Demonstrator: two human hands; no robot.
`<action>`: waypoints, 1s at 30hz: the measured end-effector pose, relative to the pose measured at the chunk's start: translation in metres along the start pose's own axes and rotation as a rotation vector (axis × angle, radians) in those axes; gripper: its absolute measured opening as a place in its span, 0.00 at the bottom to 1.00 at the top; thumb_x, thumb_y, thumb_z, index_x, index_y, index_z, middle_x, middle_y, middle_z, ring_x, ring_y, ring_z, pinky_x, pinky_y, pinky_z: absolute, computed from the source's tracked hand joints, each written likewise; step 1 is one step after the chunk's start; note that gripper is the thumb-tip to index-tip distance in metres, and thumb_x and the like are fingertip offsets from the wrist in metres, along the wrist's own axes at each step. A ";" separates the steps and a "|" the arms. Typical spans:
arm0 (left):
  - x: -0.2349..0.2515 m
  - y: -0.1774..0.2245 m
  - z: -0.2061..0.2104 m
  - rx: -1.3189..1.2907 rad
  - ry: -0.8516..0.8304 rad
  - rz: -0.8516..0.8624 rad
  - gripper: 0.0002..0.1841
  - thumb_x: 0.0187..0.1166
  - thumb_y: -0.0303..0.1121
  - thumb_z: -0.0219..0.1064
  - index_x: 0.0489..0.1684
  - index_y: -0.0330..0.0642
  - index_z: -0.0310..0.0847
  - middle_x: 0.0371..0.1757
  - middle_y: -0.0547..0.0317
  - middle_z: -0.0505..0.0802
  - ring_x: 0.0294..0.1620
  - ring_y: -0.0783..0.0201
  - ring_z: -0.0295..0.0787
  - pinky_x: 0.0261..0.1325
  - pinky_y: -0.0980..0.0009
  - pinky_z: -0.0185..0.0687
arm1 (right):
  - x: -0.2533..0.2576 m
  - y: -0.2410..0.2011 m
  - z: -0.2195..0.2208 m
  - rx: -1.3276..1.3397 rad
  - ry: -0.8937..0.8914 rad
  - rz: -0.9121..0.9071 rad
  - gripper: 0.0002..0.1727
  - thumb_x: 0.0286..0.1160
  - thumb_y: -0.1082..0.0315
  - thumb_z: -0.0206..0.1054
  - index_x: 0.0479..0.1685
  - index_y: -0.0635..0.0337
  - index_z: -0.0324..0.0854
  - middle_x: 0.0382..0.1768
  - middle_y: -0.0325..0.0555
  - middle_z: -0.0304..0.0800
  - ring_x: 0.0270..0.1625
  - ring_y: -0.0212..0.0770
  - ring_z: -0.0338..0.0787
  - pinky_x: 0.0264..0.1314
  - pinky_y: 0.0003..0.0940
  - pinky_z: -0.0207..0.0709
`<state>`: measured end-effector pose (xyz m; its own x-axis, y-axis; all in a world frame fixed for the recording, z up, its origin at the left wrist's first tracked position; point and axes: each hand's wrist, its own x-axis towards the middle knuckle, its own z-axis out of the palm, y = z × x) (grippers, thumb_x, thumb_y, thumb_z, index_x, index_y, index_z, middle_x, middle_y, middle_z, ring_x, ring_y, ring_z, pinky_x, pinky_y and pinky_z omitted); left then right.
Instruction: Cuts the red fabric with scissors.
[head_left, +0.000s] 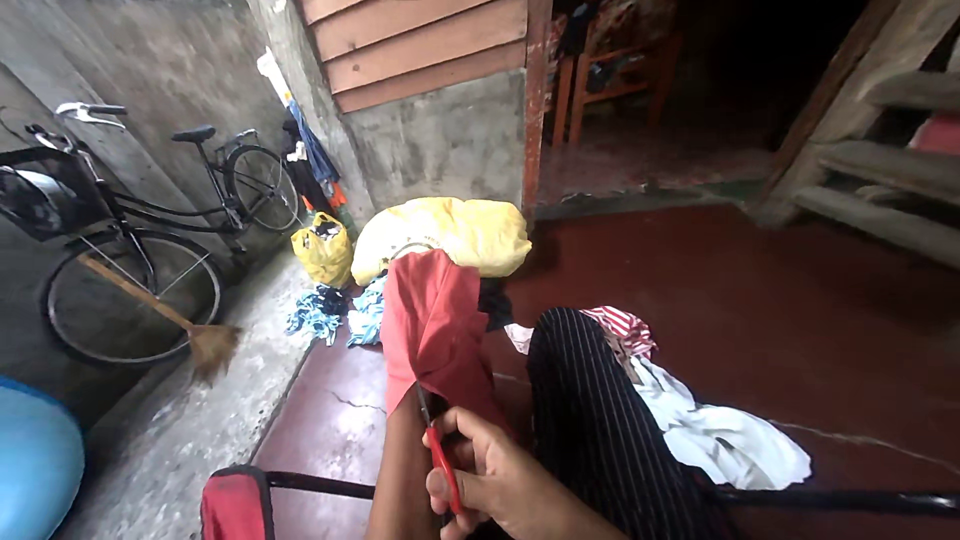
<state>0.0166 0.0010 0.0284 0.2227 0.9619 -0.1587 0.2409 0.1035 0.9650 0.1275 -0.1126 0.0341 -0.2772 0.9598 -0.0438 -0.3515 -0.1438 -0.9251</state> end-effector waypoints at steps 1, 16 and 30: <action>-0.001 0.000 -0.001 0.082 0.005 -0.001 0.12 0.87 0.21 0.52 0.56 0.21 0.79 0.46 0.50 0.89 0.46 0.73 0.82 0.57 0.79 0.76 | 0.000 0.001 0.002 -0.002 0.003 -0.002 0.21 0.77 0.71 0.71 0.65 0.58 0.69 0.41 0.44 0.92 0.37 0.41 0.95 0.36 0.38 0.93; -0.009 -0.009 -0.003 -0.154 -0.022 0.052 0.14 0.89 0.25 0.46 0.51 0.26 0.77 0.38 0.54 0.85 0.38 0.73 0.80 0.45 0.76 0.78 | -0.006 0.004 0.011 0.008 -0.025 -0.070 0.29 0.75 0.63 0.75 0.70 0.59 0.66 0.45 0.44 0.90 0.40 0.41 0.94 0.39 0.40 0.93; -0.035 0.012 -0.024 -0.177 -0.370 0.475 0.15 0.86 0.16 0.43 0.49 0.08 0.72 0.41 0.43 0.85 0.42 0.72 0.79 0.48 0.81 0.76 | -0.012 0.008 0.001 0.172 -0.117 -0.100 0.27 0.75 0.65 0.75 0.70 0.54 0.67 0.43 0.44 0.91 0.41 0.43 0.95 0.43 0.45 0.93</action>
<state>-0.0109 -0.0254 0.0510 0.5866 0.7652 0.2652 -0.1177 -0.2435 0.9627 0.1270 -0.1254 0.0280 -0.3317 0.9383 0.0981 -0.5270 -0.0980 -0.8442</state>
